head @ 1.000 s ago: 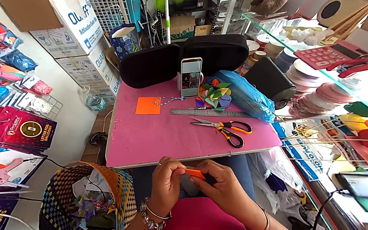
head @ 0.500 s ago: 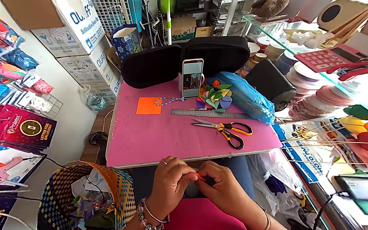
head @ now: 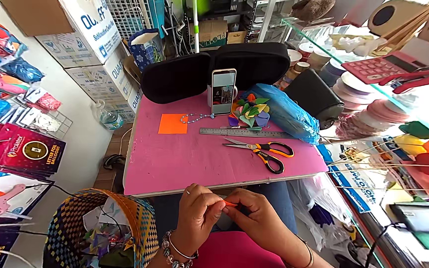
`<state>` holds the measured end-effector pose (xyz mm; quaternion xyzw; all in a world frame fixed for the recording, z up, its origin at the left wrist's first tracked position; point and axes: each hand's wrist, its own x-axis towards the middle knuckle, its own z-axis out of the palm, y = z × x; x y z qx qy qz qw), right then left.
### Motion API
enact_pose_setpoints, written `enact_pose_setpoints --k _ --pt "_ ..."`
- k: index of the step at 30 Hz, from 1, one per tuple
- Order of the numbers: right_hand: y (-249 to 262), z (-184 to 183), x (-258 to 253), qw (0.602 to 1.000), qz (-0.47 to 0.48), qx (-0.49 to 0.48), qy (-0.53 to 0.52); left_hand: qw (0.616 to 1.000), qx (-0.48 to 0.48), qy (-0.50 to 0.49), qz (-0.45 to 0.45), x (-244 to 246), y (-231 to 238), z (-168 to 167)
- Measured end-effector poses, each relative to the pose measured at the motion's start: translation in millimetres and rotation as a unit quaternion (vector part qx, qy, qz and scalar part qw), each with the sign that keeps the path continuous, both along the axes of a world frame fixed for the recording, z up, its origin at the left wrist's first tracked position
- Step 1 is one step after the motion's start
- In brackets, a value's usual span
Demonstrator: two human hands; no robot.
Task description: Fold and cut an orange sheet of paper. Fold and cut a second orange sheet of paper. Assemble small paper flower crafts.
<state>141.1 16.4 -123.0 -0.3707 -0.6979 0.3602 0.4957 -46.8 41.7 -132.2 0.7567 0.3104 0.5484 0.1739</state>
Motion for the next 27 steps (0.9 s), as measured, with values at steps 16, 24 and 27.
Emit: enact_pose_setpoints --k 16,24,27 --pt "135 50 42 0.942 -0.067 0.172 -0.278 0.863 -0.462 -0.131 -0.156 -26 69 10" --pt "284 84 69 0.967 -0.245 0.012 -0.069 0.917 -0.356 -0.156 -0.089 -14 84 -8" --pt "300 80 71 0.977 -0.208 0.009 -0.043 0.918 -0.356 -0.143 -0.096 -16 82 -12"
